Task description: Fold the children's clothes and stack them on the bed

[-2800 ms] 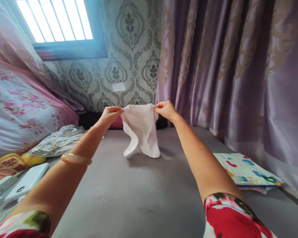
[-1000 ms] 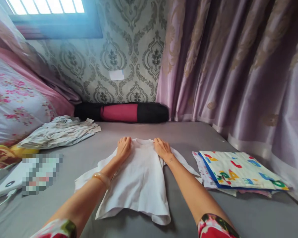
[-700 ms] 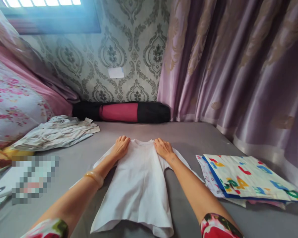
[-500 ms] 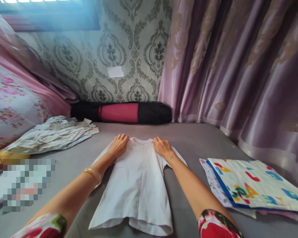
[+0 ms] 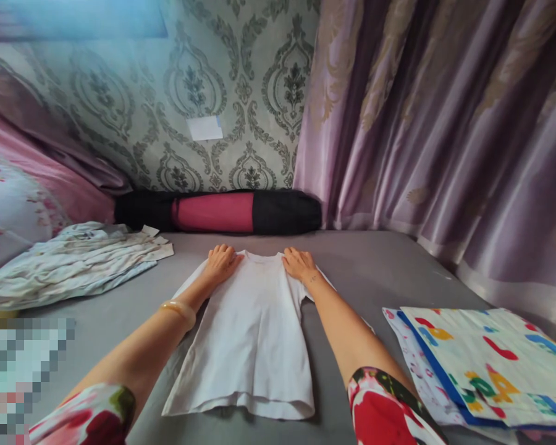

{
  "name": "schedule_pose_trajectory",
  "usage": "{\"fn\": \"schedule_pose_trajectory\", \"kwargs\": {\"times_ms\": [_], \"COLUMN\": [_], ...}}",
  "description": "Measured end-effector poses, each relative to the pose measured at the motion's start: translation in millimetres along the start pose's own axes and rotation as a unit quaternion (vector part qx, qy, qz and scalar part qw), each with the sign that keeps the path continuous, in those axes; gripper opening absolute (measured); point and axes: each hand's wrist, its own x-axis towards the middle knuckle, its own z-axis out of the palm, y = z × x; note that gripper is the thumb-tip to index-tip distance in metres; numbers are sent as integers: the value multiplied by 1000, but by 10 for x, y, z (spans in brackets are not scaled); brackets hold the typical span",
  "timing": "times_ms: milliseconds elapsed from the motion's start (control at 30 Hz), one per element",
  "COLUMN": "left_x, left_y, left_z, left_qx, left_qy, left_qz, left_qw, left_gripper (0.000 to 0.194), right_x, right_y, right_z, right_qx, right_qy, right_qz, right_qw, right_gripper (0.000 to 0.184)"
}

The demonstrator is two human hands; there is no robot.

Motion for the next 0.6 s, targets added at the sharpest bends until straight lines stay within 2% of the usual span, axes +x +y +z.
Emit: {"fn": "schedule_pose_trajectory", "kwargs": {"times_ms": [167,333,400,467,533,600], "left_x": [85,146,112,35,-84,-240], "left_y": [56,-45,-185,-365,-548,-694], "left_z": [81,-115,-197,-256,-303,-357], "left_qx": [-67,-145,-204,-248,-263,-282], "left_qy": [-70,-140,-174,-175,-170,-199], "left_qz": [-124,-191,-216,-218,-218,-231], "left_qw": [988,961,939,927,924,910], "left_gripper": [46,47,46,44,44,47], "right_x": [40,148,159,116,17,-126], "right_y": [30,169,283,425,574,708], "right_z": [123,77,15,-42,-75,-88], "right_qx": [52,162,216,275,341,410], "right_qy": [8,-22,-53,-82,-111,-132], "right_qz": [36,117,139,161,190,205], "right_qw": [998,980,965,944,914,879], "right_gripper": [32,40,53,61,61,58]}}
